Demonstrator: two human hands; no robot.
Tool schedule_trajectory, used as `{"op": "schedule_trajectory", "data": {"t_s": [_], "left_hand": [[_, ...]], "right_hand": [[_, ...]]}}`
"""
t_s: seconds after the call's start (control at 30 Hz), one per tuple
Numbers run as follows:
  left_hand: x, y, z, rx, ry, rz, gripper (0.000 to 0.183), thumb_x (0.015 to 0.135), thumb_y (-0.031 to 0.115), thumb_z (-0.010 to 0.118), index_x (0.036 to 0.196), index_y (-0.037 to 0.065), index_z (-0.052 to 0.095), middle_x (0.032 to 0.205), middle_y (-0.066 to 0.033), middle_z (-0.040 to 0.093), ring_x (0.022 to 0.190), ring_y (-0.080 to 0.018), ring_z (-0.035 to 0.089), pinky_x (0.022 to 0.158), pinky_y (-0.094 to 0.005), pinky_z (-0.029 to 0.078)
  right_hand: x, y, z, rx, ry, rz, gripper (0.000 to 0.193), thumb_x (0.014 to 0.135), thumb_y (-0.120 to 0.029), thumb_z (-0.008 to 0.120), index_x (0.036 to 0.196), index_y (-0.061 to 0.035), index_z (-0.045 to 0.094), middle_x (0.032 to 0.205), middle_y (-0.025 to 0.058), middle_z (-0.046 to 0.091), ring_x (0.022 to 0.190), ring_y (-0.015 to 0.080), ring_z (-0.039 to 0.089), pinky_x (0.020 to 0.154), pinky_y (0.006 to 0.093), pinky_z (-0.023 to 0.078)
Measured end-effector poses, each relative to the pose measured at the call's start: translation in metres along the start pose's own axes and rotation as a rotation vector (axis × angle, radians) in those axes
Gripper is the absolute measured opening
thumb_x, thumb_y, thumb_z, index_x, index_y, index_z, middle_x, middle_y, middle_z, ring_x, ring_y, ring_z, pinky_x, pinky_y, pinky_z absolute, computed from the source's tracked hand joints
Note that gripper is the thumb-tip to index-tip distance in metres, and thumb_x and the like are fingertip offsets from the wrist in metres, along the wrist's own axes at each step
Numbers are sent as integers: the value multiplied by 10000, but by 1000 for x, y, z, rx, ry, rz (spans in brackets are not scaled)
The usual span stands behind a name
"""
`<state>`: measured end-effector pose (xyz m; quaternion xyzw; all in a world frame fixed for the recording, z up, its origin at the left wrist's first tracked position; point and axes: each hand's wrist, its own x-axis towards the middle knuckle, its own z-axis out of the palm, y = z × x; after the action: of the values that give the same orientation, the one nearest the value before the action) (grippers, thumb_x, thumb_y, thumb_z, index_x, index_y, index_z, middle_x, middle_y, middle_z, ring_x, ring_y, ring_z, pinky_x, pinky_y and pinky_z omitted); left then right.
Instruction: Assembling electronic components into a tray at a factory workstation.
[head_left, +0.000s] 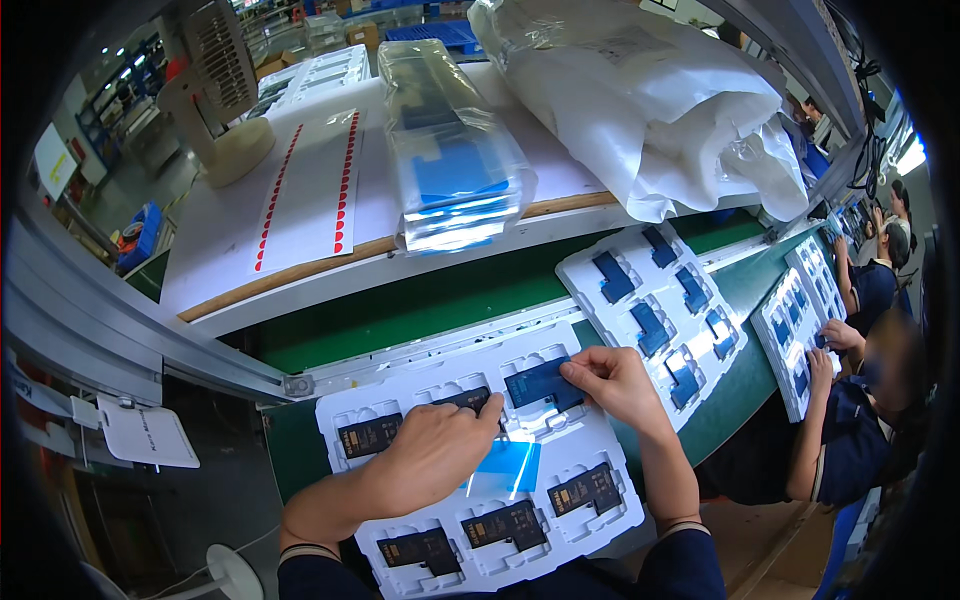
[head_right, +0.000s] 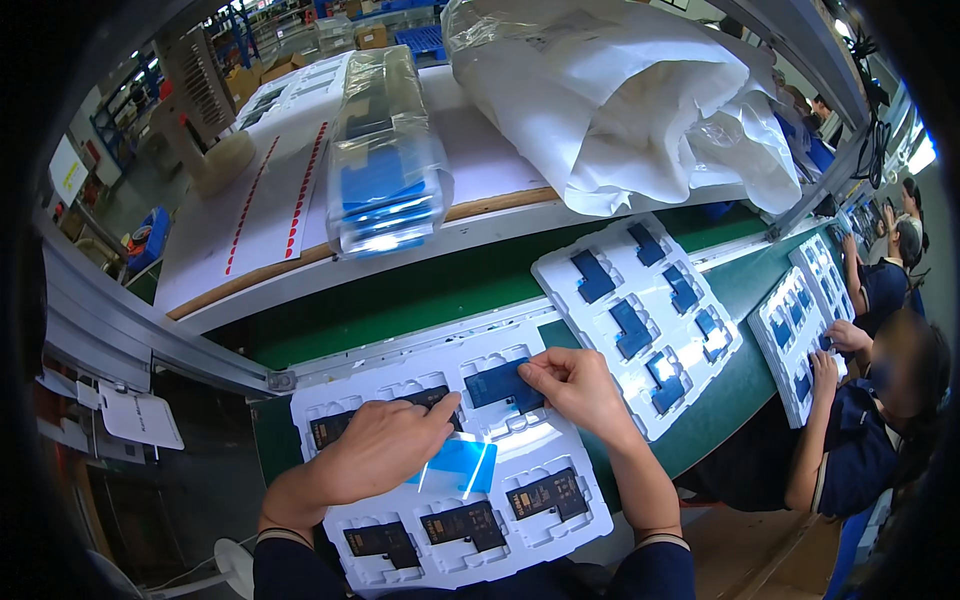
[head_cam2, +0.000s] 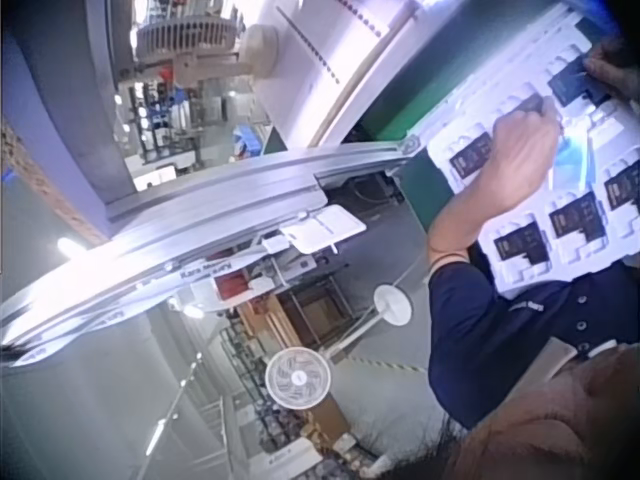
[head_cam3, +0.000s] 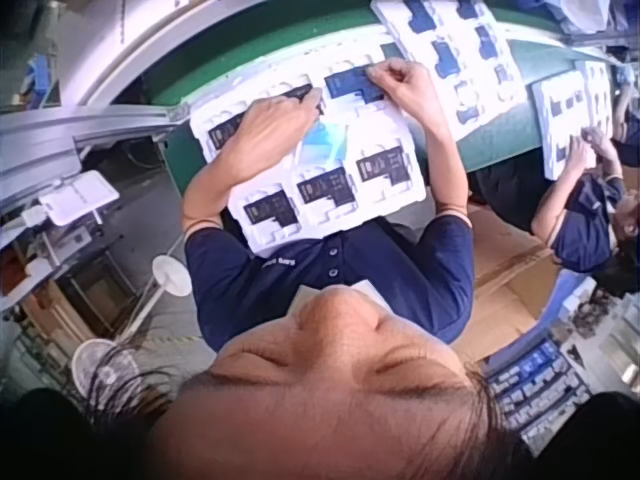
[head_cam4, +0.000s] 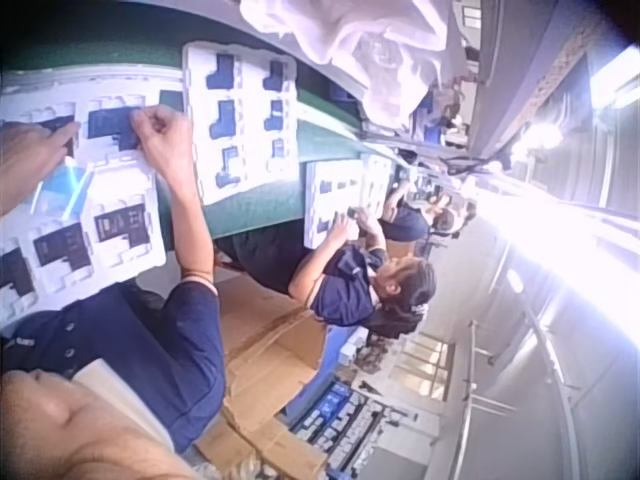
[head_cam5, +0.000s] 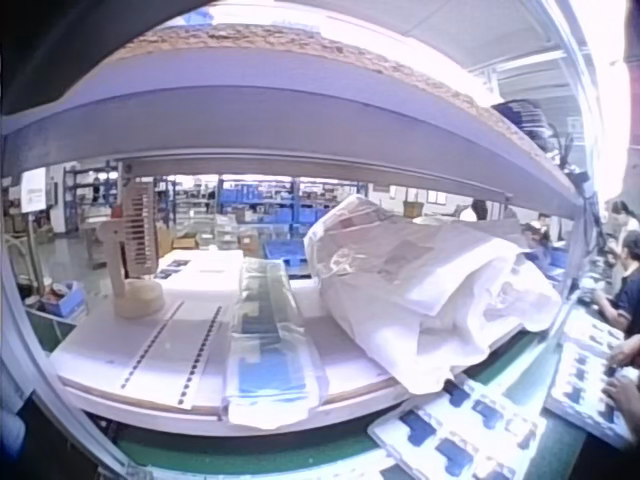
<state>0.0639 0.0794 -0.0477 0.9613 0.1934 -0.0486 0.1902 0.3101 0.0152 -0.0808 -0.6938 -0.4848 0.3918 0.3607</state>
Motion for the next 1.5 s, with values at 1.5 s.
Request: {"op": "schedule_trajectory", "data": {"t_s": [1.5], "left_hand": [[9,6,12,-91,332,50,209,910,90,550,1085,-6,611,742,-136,658,656,-258,660,553,-349,518]], "right_hand": [[-21,-2,20,-579,433,-401,179,855,-183,690,806,-11,687,681,97,632,539,225,612,504,328,472]]}}
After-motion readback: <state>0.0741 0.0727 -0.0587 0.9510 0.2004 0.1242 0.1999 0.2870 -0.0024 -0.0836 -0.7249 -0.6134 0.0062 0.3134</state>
